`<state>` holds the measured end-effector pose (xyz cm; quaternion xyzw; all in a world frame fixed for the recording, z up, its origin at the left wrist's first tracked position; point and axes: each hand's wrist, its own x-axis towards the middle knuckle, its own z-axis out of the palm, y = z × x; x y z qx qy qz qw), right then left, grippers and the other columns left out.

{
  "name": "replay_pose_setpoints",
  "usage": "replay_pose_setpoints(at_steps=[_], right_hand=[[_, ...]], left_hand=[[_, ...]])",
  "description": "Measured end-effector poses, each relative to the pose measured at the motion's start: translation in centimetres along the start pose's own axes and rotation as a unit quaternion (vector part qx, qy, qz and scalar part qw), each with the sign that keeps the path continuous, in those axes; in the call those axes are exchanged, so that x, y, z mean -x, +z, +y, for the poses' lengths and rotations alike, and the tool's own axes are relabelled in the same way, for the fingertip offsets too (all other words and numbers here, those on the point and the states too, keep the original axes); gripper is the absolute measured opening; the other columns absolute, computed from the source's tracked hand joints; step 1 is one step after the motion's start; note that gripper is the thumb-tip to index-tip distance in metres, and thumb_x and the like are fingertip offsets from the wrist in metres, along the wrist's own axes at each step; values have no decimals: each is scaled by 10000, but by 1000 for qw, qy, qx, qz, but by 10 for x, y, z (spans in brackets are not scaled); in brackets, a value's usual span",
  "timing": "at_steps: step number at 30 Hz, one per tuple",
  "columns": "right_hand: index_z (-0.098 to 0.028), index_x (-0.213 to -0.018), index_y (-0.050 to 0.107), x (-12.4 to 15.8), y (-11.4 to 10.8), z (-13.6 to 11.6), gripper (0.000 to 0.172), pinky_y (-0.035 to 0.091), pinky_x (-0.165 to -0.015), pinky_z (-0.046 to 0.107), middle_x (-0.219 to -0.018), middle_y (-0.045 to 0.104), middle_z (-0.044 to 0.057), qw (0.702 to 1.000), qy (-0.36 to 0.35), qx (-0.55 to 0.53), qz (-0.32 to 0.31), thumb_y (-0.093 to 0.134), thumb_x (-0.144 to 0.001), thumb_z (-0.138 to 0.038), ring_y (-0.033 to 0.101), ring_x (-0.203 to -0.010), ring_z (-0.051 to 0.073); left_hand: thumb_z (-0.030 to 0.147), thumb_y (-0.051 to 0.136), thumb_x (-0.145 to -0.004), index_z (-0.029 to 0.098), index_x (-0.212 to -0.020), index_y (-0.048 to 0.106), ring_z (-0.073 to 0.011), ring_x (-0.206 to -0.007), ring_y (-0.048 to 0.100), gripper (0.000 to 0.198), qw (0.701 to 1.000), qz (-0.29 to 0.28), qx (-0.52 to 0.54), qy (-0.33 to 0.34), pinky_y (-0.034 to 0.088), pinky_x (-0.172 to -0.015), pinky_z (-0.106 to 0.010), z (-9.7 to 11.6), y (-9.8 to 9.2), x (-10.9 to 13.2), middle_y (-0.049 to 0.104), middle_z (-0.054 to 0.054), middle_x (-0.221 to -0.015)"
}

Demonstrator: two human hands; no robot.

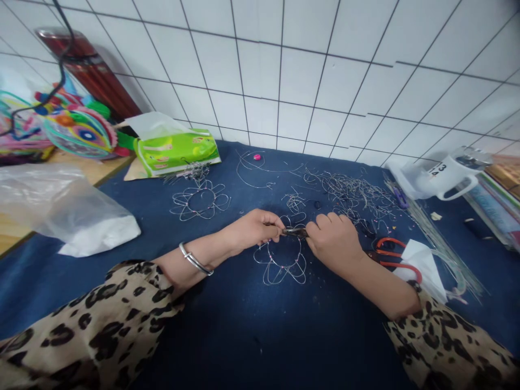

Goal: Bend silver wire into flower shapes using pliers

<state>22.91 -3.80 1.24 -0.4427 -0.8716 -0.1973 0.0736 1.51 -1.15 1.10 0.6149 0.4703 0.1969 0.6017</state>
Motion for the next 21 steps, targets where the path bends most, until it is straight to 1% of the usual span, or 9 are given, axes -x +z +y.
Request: replay_pose_setpoints(at_steps=[5, 12, 16, 21], right_hand=[[-178, -698, 544, 2, 2, -1, 164, 164, -594, 319, -688, 527, 49, 1000, 4, -6, -4, 466, -827, -243, 378, -673, 174], [-178, -691, 546, 4, 5, -2, 201, 167, -579, 312, -676, 540, 45, 1000, 19, -9, -14, 449, -842, -268, 408, -651, 164], [-177, -702, 565, 3, 5, -2, 211, 178, -562, 295, -684, 558, 37, 998, 34, -30, -38, 470, -839, -307, 446, -640, 153], [-186, -726, 593, 1, 4, -1, 254, 175, -525, 263, -695, 583, 16, 990, 80, -75, -85, 482, -849, -378, 488, -620, 127]], left_hand=[[197, 537, -727, 145, -773, 627, -78, -533, 450, 113, 1000, -3, -2, 0, 317, -463, -199, 3, 0, 1, 573, 3, -642], [185, 532, -724, 152, -768, 628, -79, -542, 456, 111, 1000, -7, 4, 2, 306, -462, -199, 1, 0, 0, 571, 5, -643], [197, 531, -723, 152, -788, 637, -83, -561, 470, 132, 1000, -3, 4, -4, 316, -470, -197, 1, 0, 1, 579, -3, -658], [207, 544, -715, 150, -828, 641, -93, -599, 495, 159, 1000, 1, 19, -7, 344, -482, -193, 1, 0, 1, 596, -18, -696]])
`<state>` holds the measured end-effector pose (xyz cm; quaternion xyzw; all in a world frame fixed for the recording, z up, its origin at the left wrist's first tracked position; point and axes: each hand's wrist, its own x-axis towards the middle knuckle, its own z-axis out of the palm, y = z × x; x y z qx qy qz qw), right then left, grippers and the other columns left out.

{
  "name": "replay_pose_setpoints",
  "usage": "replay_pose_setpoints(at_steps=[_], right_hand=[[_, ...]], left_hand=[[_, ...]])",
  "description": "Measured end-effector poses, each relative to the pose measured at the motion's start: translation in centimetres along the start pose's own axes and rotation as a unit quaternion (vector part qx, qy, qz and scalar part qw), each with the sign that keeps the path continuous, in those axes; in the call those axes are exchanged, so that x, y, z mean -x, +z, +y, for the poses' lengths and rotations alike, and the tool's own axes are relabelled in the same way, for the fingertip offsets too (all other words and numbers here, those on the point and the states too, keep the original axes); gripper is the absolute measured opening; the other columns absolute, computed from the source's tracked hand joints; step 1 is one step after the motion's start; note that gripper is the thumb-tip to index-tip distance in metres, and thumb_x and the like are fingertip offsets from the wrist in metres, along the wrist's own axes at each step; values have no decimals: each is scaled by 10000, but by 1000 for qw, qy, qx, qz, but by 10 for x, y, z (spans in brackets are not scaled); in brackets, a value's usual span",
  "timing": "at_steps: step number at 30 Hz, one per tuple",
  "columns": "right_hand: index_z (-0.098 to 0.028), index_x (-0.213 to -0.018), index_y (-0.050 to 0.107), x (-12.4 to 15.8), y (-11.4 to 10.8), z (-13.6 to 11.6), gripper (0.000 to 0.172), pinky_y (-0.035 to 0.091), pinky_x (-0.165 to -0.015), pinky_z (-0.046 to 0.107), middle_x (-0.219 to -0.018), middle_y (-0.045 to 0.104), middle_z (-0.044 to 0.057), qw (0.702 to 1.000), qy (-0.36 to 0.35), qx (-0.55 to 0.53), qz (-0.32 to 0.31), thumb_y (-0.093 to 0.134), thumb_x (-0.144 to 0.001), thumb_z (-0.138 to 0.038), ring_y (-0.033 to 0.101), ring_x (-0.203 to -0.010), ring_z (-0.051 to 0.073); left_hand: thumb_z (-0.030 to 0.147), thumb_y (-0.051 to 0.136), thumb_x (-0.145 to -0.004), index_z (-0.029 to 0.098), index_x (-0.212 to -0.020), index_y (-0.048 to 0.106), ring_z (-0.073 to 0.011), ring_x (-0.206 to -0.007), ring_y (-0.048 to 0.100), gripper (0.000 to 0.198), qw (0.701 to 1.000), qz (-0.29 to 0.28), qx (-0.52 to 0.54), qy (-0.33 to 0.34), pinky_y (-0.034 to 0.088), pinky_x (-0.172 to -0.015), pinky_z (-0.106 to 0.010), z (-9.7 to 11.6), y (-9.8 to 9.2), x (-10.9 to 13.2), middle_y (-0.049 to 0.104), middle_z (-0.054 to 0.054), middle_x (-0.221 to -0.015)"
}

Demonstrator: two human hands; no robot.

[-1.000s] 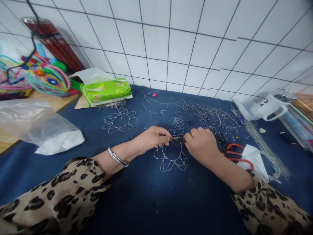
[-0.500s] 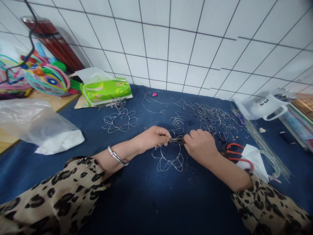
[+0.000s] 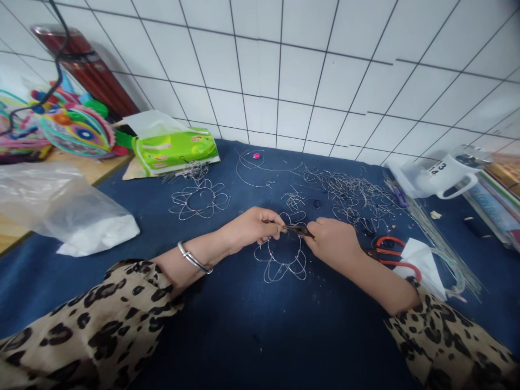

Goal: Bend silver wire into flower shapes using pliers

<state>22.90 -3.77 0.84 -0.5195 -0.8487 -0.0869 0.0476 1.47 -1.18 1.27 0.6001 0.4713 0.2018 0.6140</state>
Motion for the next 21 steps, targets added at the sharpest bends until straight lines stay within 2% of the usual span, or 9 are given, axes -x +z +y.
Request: replay_pose_setpoints(at_steps=[6, 12, 21], right_hand=[[-200, -727, 596, -2, 0, 2, 263, 182, -514, 253, -701, 591, 4, 999, 20, -26, -26, 491, -842, -412, 495, -613, 121], [-186, -726, 590, 0, -2, -1, 195, 240, -608, 287, -725, 577, 28, 999, -31, 18, 8, 523, -817, -345, 492, -705, 161], [-168, -721, 582, 1, -4, -1, 166, 202, -616, 314, -725, 554, 56, 995, -66, 46, 60, 515, -802, -296, 416, -706, 178]], left_hand=[[223, 565, -703, 149, -835, 645, -105, -627, 510, 172, 1000, -11, -4, -1, 368, -489, -200, -1, -2, 0, 610, -27, -721], [213, 560, -710, 150, -819, 640, -86, -560, 481, 150, 1000, -10, -14, 0, 362, -473, -199, -2, -2, 0, 596, -10, -682], [215, 569, -723, 146, -811, 638, -75, -520, 464, 132, 1000, -16, 6, -9, 354, -453, -194, -4, -3, -3, 596, -13, -666]])
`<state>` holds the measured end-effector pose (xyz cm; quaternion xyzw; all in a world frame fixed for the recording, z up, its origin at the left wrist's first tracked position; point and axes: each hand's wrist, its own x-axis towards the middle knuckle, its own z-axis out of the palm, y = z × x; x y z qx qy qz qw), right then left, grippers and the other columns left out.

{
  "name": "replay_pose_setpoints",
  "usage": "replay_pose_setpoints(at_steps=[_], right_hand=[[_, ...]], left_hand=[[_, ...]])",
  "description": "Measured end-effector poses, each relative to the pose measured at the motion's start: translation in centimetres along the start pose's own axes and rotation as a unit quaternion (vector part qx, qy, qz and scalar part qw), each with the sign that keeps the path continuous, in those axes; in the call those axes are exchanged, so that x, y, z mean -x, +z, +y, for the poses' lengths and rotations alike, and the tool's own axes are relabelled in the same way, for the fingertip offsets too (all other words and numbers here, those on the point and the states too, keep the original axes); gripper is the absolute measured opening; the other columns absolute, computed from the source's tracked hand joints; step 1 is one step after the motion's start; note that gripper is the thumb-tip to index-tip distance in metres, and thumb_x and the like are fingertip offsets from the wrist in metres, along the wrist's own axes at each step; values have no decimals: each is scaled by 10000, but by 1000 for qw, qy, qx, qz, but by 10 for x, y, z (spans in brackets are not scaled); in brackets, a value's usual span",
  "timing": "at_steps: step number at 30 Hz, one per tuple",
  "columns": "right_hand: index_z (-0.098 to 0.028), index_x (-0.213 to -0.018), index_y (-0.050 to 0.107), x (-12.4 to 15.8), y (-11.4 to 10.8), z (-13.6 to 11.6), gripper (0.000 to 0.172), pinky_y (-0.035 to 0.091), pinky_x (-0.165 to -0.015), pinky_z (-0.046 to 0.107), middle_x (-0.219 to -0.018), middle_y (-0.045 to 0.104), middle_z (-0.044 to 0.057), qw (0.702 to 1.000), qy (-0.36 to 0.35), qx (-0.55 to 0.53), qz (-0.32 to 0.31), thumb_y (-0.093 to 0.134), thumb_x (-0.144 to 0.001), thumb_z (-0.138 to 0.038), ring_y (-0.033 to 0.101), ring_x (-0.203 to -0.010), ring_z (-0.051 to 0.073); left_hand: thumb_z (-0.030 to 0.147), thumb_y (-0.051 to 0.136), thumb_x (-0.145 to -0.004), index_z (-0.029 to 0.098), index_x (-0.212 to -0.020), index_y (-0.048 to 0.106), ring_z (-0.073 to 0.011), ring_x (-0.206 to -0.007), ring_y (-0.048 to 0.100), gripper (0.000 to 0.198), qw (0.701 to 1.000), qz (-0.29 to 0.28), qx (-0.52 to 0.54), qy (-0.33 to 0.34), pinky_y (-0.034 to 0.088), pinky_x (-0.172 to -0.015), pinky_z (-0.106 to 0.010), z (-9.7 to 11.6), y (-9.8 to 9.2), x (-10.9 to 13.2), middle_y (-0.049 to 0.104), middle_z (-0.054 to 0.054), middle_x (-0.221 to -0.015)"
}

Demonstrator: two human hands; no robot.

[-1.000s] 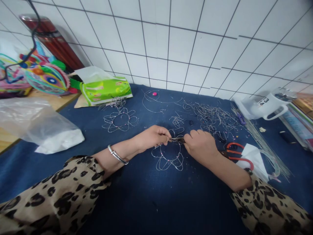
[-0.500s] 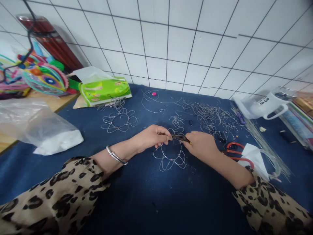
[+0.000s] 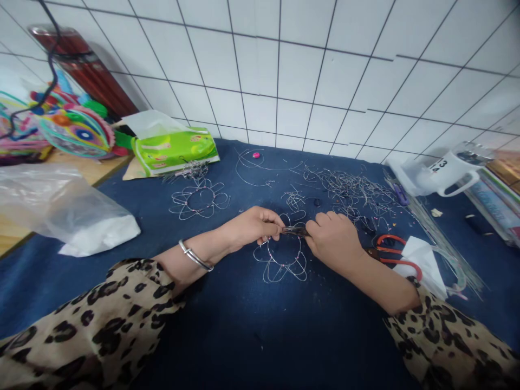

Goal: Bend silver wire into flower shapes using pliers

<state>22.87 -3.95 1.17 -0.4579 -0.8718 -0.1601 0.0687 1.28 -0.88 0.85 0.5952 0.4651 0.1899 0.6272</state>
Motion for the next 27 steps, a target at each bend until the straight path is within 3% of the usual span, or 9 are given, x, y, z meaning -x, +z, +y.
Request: replay_pose_setpoints(at_steps=[8, 27], right_hand=[[-173, -696, 557, 0, -1, 0, 160, 180, -611, 328, -688, 532, 54, 999, -22, 27, 29, 466, -822, -211, 368, -690, 178], [-173, -691, 571, 1, 4, -3, 166, 156, -581, 319, -659, 529, 46, 999, -9, 30, 33, 463, -817, -185, 355, -647, 161]], left_hand=[[179, 572, -708, 140, -759, 618, -57, -458, 423, 79, 999, -13, 30, -12, 324, -431, -196, 2, 0, 1, 580, 0, -615], [144, 558, -703, 153, -735, 622, -52, -439, 408, 72, 998, -14, 52, -29, 284, -410, -192, -2, -2, -5, 566, 6, -582]])
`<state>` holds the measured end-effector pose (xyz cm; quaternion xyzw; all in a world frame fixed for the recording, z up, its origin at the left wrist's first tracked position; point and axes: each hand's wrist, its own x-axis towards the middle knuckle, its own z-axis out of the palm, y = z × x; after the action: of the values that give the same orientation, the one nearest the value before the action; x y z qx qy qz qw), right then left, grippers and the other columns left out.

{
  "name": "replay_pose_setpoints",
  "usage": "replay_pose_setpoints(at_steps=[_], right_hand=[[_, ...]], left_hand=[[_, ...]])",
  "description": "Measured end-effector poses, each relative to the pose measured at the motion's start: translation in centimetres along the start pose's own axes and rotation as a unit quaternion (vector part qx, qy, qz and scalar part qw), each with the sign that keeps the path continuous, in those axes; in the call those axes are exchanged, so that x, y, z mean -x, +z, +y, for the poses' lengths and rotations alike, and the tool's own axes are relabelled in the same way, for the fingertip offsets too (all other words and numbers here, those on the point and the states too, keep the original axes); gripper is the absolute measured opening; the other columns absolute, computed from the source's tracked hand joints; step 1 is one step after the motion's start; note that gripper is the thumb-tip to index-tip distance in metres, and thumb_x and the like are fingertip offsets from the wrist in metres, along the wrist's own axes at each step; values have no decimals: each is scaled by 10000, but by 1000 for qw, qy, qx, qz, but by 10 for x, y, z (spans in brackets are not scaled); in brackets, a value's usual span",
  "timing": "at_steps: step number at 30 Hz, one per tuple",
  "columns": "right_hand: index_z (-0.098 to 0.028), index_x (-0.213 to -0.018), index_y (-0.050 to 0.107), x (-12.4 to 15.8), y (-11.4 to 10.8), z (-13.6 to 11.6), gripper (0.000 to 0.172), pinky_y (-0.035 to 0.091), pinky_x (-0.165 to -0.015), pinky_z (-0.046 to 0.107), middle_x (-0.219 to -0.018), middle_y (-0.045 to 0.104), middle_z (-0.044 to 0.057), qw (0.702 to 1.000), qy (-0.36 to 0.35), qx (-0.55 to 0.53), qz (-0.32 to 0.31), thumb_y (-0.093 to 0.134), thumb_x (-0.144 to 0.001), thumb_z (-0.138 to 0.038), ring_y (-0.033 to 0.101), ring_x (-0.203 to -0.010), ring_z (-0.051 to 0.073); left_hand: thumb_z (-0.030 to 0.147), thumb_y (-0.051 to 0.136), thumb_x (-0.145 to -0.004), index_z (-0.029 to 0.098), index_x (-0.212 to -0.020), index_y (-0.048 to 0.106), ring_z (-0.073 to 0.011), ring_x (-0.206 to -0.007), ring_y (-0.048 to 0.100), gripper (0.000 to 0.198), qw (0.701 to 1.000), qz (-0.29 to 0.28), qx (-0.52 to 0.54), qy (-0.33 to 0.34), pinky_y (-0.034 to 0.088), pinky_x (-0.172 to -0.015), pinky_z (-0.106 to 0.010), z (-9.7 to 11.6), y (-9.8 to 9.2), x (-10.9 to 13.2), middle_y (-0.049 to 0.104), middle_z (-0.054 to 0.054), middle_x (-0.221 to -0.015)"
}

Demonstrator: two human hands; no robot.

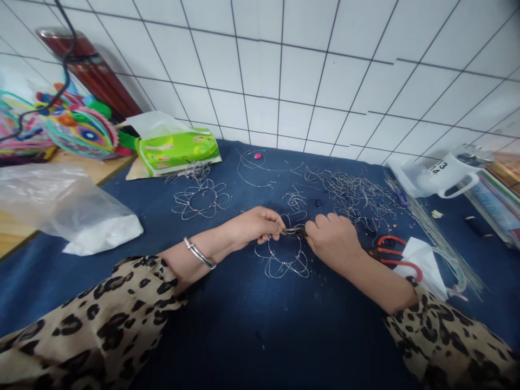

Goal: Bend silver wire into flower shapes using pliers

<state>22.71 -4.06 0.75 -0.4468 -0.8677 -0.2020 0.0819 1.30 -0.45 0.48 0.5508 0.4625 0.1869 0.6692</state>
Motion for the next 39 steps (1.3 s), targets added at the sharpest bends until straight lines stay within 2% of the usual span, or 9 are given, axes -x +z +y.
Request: replay_pose_setpoints(at_steps=[13, 22, 29, 39], right_hand=[[-181, -660, 549, 0, 2, -1, 207, 145, -570, 322, -632, 528, 49, 1000, 6, 10, 4, 459, -839, -231, 358, -623, 166], [-187, -668, 539, 1, 5, -1, 209, 139, -567, 317, -637, 521, 40, 999, 17, -4, -28, 450, -846, -250, 378, -614, 161], [-187, -698, 539, 0, 2, 1, 184, 183, -610, 314, -701, 541, 41, 998, 27, -26, -40, 497, -824, -315, 416, -687, 175], [-177, -700, 537, 0, -2, 3, 173, 204, -647, 325, -713, 536, 51, 999, 36, -25, -31, 508, -814, -304, 421, -722, 185]], left_hand=[[138, 545, -679, 140, -706, 616, -52, -426, 403, 77, 1000, 8, 9, 10, 276, -409, -200, 2, 2, 0, 557, 4, -568], [154, 549, -699, 136, -722, 615, -48, -430, 403, 72, 1000, 4, 1, 9, 284, -405, -190, 2, 1, 1, 556, 8, -581], [157, 558, -710, 139, -767, 629, -48, -432, 409, 93, 1000, 9, -3, 8, 315, -412, -187, 3, 1, 1, 565, 10, -600], [208, 576, -727, 131, -811, 636, -54, -455, 424, 128, 1000, 14, -10, 7, 342, -421, -188, 3, 3, 4, 580, -7, -631]])
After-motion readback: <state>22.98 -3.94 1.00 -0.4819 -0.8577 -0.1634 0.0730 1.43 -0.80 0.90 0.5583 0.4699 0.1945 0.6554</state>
